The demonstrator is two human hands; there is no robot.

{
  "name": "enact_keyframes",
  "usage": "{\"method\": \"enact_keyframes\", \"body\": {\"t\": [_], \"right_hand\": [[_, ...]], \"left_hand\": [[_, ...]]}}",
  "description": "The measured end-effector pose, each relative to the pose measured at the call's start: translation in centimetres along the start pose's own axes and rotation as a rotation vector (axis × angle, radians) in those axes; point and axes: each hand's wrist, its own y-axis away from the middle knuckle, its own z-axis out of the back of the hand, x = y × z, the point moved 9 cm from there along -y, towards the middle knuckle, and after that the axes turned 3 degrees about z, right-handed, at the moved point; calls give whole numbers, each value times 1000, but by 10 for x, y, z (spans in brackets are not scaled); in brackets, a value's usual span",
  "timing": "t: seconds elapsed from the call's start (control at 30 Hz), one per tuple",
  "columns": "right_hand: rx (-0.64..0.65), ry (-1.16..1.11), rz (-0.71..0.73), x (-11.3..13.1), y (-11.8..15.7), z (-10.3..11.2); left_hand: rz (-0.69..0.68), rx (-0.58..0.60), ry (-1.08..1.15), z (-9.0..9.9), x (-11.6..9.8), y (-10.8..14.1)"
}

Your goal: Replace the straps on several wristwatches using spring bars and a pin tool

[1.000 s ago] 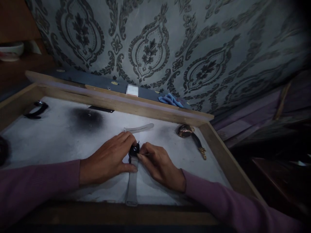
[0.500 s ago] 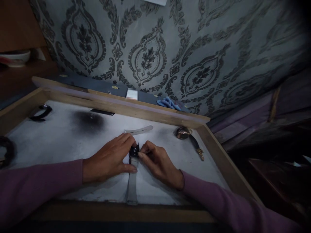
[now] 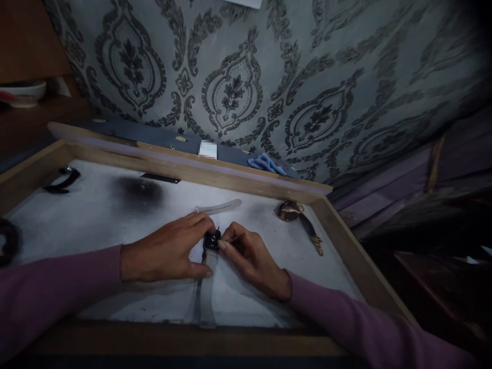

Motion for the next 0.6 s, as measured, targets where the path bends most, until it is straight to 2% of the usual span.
{"method": "enact_keyframes", "body": {"t": [0.17, 0.27, 0.6], "right_hand": [[-2, 19, 20, 2, -1, 1], [1, 19, 17, 0, -1, 0], [0, 14, 25, 2, -2, 1]], "left_hand": [[-63, -12, 57, 6, -3, 2], [-74, -8, 18, 4, -4, 3], [-208, -23, -425, -10, -29, 12]]}}
